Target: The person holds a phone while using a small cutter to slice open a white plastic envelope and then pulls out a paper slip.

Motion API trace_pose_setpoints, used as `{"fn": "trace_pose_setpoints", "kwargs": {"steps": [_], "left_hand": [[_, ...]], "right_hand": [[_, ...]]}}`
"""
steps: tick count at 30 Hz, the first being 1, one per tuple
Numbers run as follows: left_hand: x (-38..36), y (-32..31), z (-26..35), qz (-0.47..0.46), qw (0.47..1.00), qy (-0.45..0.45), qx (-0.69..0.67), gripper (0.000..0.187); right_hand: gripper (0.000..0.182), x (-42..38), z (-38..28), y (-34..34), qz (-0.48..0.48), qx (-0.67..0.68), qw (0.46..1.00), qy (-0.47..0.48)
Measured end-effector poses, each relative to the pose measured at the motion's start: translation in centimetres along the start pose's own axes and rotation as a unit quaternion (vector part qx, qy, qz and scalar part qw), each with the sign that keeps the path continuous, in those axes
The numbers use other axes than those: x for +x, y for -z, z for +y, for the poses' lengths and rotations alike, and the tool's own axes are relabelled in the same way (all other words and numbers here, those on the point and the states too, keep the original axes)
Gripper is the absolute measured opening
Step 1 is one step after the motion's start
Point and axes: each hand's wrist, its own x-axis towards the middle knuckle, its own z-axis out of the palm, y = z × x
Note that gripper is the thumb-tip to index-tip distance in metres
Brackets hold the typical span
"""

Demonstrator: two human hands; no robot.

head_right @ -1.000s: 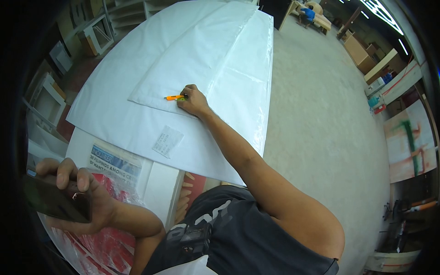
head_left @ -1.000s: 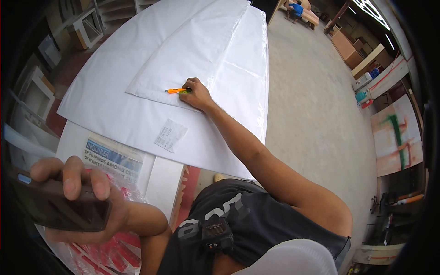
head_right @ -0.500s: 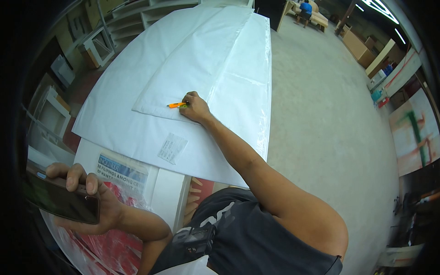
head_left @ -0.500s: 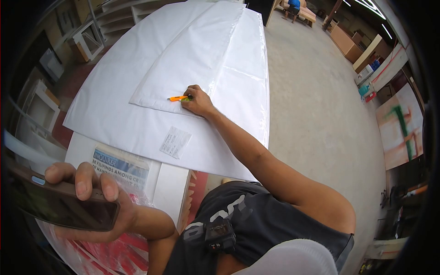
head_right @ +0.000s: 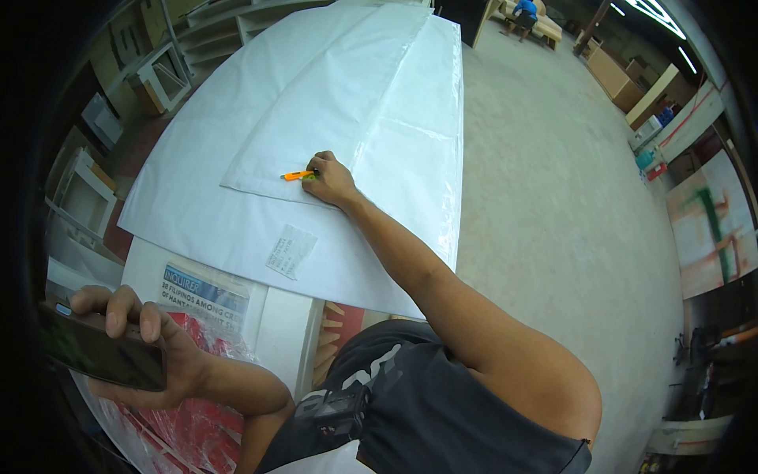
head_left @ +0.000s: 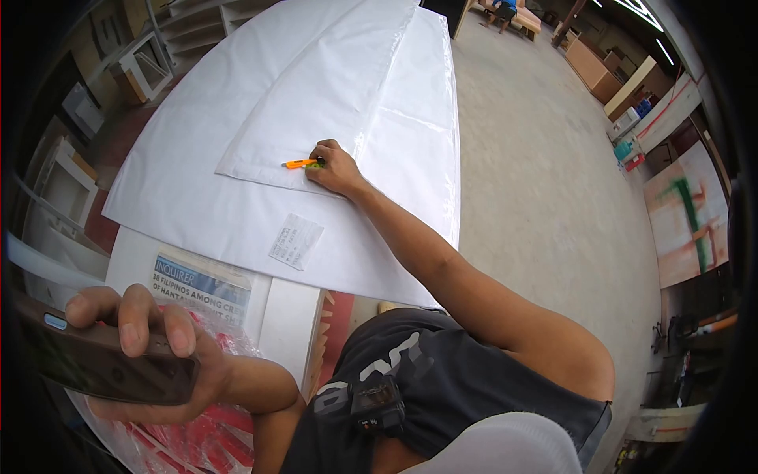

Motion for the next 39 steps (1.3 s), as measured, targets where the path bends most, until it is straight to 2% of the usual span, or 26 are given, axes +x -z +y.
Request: {"fn": "trace_pose_setpoints", "kwargs": {"steps": [4,13,19,21,24,28,31,39], "left_hand": [[-0.04,0.16,0.15,-0.004,1.000,0.022,-0.015,0.068],[0.41,0.31,-0.09,-0.031,0.998,-0.008,0.047,0.071],[0.21,0.19,0.71,-0.003,0.999,0.035,-0.002,0.072],[0.87,-0.31,0.15,-0.044,0.997,0.056,0.022,0.059],[0.34,0.26,0.75,-0.026,0.999,0.033,0.011,0.070],[0.24,0.36,0.75,-0.035,0.998,0.008,0.043,0.068],[0.27,0.25,0.71,-0.037,0.999,0.040,0.004,0.066],[0.65,0.42,0.19,-0.050,0.997,0.003,0.051,0.066]], "right_hand": [[0.041,0.05,-0.04,-0.06,0.000,-0.003,1.000,-0.002],[0.039,0.12,0.03,-0.07,-0.001,-0.013,1.000,-0.005],[0.039,0.19,0.07,-0.08,0.001,-0.013,1.000,-0.006],[0.039,0.16,0.09,-0.12,0.000,-0.012,1.000,-0.003],[0.039,0.19,0.12,-0.08,0.004,-0.012,1.000,-0.002],[0.038,0.14,0.16,-0.12,0.007,-0.006,1.000,0.006],[0.039,0.12,0.34,-0.22,0.012,0.003,1.000,0.013],[0.039,0.26,0.27,-0.09,0.002,-0.012,1.000,-0.002]]}}
